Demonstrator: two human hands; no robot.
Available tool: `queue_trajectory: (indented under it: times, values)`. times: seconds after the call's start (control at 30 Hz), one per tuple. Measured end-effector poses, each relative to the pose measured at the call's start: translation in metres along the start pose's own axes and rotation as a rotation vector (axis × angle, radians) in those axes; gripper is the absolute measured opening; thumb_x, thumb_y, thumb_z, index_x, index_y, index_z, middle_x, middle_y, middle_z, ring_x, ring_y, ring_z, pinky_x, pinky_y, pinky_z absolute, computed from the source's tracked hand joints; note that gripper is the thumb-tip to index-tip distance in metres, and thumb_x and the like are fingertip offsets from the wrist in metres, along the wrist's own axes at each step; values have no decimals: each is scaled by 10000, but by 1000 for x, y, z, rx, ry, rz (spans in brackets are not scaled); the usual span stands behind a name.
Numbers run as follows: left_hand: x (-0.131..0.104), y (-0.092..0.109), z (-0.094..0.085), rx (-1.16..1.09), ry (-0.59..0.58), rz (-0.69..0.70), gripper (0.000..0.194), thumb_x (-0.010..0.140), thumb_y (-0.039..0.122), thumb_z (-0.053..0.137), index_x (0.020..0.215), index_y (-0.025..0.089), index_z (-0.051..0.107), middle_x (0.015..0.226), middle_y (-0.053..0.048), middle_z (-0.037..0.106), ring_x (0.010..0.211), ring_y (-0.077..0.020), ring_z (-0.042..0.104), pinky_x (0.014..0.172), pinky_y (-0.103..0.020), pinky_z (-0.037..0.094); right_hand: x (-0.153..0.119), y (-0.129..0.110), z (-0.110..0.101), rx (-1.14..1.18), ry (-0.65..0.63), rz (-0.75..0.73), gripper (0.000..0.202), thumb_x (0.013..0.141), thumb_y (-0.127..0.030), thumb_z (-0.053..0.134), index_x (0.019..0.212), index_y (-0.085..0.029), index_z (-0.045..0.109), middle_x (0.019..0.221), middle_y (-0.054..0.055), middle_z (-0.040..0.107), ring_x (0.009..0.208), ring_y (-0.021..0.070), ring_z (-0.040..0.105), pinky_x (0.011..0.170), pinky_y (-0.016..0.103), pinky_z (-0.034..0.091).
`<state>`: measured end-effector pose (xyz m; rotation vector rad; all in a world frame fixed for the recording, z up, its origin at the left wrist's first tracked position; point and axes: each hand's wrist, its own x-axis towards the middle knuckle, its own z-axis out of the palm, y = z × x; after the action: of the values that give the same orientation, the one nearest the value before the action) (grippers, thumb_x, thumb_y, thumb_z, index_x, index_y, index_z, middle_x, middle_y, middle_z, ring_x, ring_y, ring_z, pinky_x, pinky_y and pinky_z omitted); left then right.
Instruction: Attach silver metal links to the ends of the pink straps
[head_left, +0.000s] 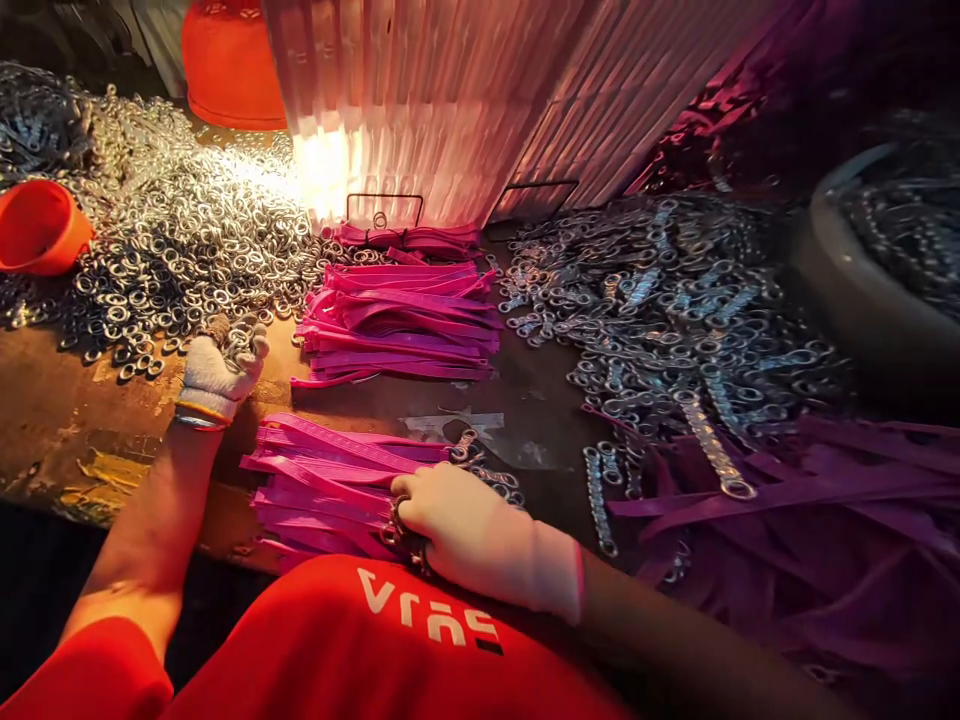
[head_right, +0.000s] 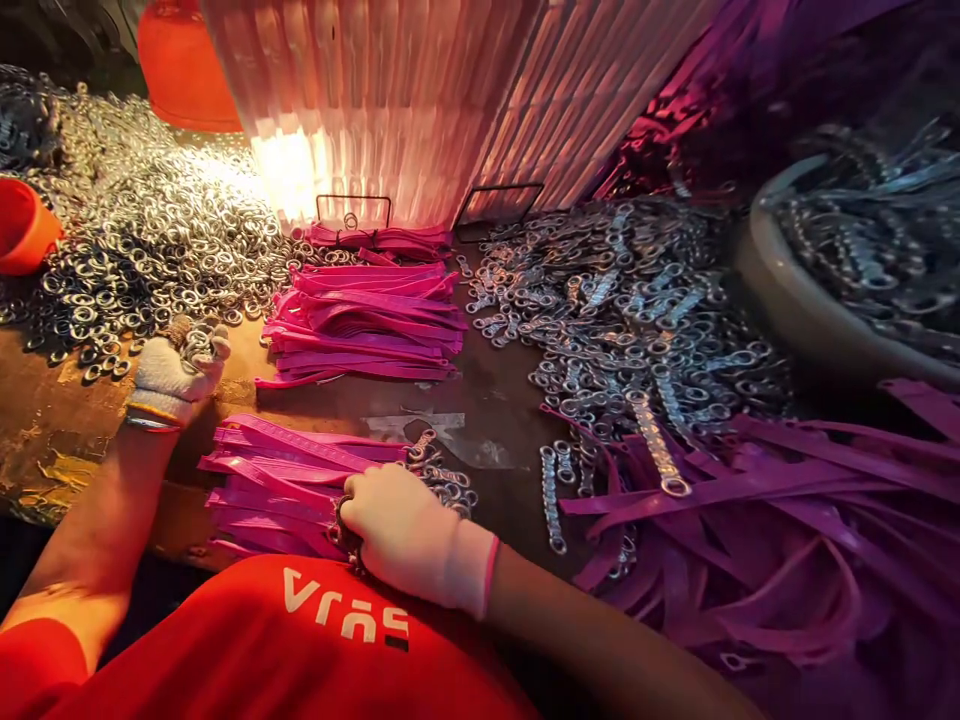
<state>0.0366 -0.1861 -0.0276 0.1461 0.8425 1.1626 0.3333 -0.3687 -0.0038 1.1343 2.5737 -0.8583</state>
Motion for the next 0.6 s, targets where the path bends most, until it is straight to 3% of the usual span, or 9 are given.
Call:
queue_trajectory:
  times: [0.17,0.33,0.43,0.5,0.6]
  values:
    - [-6,2,-9,-63,1,28,462,1043,351,220,1008,99,606,749,-112,603,634,-140,478,381,-130,238,10,-14,6,-50,4,187,237,826,-150,549,951,-156,750,1010,132,719,884,285,678,708,347,433]
    - [-13,10,-23,-154,-30,81,359,1011,419,367,976,146,597,809,-114,628,829,-214,586,425,-141,374,10,-15,11,-49,-1,278,234,837,-156,537,946,-157,743,981,129,724,874,284,688,699,344,437]
    - [-12,14,-30,-198,-38,38,268,1021,347,407,910,152,554,777,-71,607,682,-132,553,417,-112,358,8,-12,9,-69,9,257,214,840,-166,548,926,-160,743,966,129,727,870,277,687,712,342,447]
    - [-11,15,-32,-211,-36,22,203,1021,219,394,868,159,512,679,-12,539,533,-72,452,393,-94,301,8,-13,-6,-111,-9,233,187,823,-163,576,903,-158,745,940,134,726,849,279,684,696,342,451]
    - [-8,11,-30,-205,-36,31,206,991,104,363,825,175,464,597,28,437,459,-61,367,379,-99,264,17,-18,-54,-155,46,161,133,784,-139,630,854,-137,744,892,146,715,795,270,670,657,334,452]
